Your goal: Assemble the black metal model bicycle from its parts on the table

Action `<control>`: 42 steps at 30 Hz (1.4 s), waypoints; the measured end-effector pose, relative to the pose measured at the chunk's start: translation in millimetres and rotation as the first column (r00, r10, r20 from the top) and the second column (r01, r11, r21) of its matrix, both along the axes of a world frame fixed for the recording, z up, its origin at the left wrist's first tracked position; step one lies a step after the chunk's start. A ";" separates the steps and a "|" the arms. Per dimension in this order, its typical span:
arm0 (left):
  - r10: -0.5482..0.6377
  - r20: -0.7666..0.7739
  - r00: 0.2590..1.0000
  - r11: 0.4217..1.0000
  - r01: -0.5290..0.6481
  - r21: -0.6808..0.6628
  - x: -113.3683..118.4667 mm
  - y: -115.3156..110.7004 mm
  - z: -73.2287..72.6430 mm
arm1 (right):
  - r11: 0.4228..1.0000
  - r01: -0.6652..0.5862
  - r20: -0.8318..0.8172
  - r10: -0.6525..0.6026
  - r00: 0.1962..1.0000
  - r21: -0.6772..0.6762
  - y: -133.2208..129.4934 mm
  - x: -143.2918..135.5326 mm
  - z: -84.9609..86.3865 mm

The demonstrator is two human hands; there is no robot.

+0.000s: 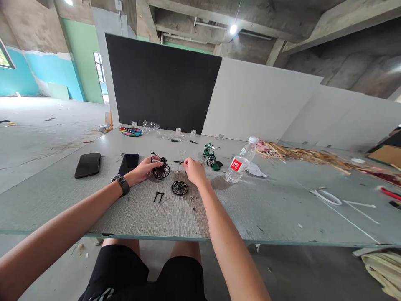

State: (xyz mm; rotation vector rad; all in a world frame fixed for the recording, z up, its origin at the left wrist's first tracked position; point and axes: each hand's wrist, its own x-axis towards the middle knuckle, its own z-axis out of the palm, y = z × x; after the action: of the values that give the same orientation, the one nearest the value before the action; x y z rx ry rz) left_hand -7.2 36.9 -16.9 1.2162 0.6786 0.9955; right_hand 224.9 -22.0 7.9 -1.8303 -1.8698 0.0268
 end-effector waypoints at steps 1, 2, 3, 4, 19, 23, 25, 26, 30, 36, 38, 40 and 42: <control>0.001 0.002 1.000 1.000 -0.001 0.001 0.0 -0.6 0.7 | 1.000 -0.013 -0.029 0.013 0.999 0.021 0.6 -1.1 0.8; 0.000 0.004 1.000 1.000 0.000 0.001 0.1 -1.2 1.4 | 0.999 -0.029 -0.061 0.031 0.998 0.041 1.2 -2.6 1.3; -0.003 0.009 1.000 1.000 0.003 0.000 0.2 -1.8 2.0 | 0.997 -0.046 -0.094 0.052 0.994 0.059 1.8 -4.6 1.3; -0.006 0.014 1.000 1.000 0.006 -0.002 0.2 -2.2 2.5 | 0.995 -0.066 -0.124 0.075 0.989 0.075 2.1 -7.3 1.0; -0.066 0.085 0.994 0.995 0.059 0.086 -1.5 -2.0 0.6 | 0.952 -0.257 -0.320 0.299 0.899 0.167 -6.6 -50.5 -2.2; -0.057 0.063 0.996 0.996 0.052 0.079 -1.8 -1.5 -0.4 | 0.943 -0.294 -0.350 0.331 0.877 0.156 -7.1 -53.9 -2.8; -0.047 0.062 0.997 0.997 0.043 0.062 -1.5 -1.5 0.0 | 0.939 -0.308 -0.370 0.343 0.863 0.151 -6.6 -55.2 -3.2; -0.044 0.064 0.997 0.998 0.041 0.048 -1.3 -1.7 0.5 | 0.938 -0.312 -0.385 0.346 0.856 0.149 -6.1 -55.6 -3.4; -0.061 0.093 0.994 0.998 0.064 -0.026 -1.7 -3.3 3.5 | 0.938 -0.311 -0.453 0.346 0.822 0.153 -3.3 -54.9 -6.0; -0.133 0.166 0.977 0.987 0.146 -0.067 -3.4 -5.2 6.0 | 0.946 -0.284 -0.562 0.320 0.763 0.154 0.9 -53.6 -11.3; -0.164 0.200 0.966 0.982 0.179 -0.057 -3.3 -5.0 5.3 | 0.952 -0.269 -0.592 0.303 0.747 0.147 1.0 -54.2 -11.7; -0.216 0.242 0.946 0.974 0.225 -0.013 -3.2 -5.0 4.3 | 0.956 -0.258 -0.615 0.290 0.733 0.143 0.3 -54.9 -11.6; -0.269 0.268 0.925 0.963 0.266 0.050 -3.3 -5.9 3.6 | 0.959 -0.250 -0.632 0.279 0.723 0.137 -0.7 -55.1 -11.4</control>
State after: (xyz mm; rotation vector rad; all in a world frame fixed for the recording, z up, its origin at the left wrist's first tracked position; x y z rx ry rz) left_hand -10.5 30.9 -13.3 1.1209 0.2800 0.9148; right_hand 169.9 -22.7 -3.5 -1.2618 -1.5727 0.6404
